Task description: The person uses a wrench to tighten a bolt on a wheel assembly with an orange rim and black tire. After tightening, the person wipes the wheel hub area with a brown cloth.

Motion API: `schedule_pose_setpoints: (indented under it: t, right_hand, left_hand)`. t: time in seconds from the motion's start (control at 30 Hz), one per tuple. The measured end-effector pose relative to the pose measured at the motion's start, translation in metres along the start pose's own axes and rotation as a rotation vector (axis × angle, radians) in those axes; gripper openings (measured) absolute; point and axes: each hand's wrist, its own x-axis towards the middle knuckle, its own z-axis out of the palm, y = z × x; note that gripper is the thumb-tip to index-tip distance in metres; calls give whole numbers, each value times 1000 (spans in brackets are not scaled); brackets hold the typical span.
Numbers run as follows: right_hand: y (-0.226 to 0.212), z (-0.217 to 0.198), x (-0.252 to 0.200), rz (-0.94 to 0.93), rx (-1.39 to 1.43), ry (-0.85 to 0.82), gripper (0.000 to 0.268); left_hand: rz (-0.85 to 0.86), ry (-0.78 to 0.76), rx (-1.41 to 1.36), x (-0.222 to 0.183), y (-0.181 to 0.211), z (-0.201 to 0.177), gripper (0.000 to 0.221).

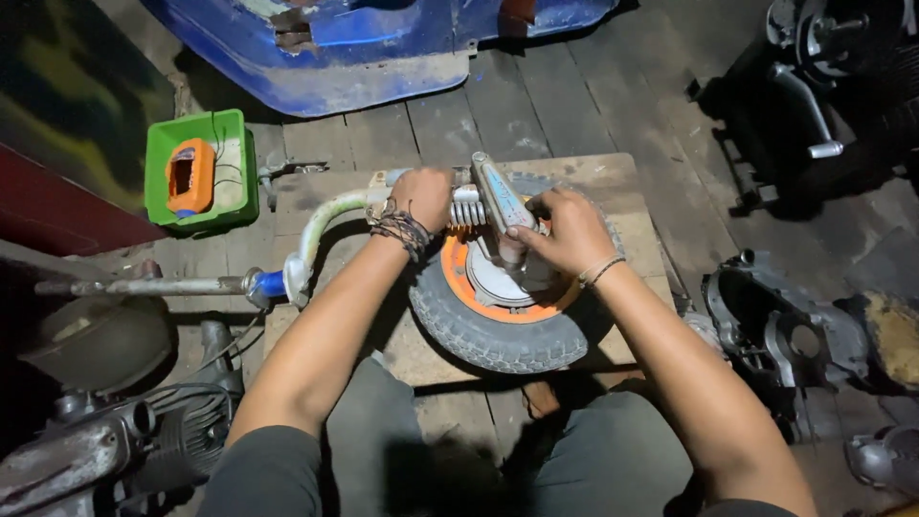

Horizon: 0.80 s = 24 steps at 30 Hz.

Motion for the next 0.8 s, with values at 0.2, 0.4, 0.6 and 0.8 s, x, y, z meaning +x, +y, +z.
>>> schedule_pose_setpoints:
  t: [0.2, 0.4, 0.6, 0.8]
  right_hand:
    - [-16, -12, -2, -51, 12, 9, 43]
    - [-13, -9, -3, -38, 33, 27, 40]
    - [-10, -8, -3, -35, 58, 44, 39]
    - [-5, -5, -2, -41, 60, 55, 40]
  left_hand:
    - [39, 70, -67, 2, 12, 19, 16]
    - [45, 97, -36, 2, 4, 17, 12]
    - [107, 167, 56, 10, -13, 22, 10]
    - [183, 106, -21, 6, -8, 21, 12]
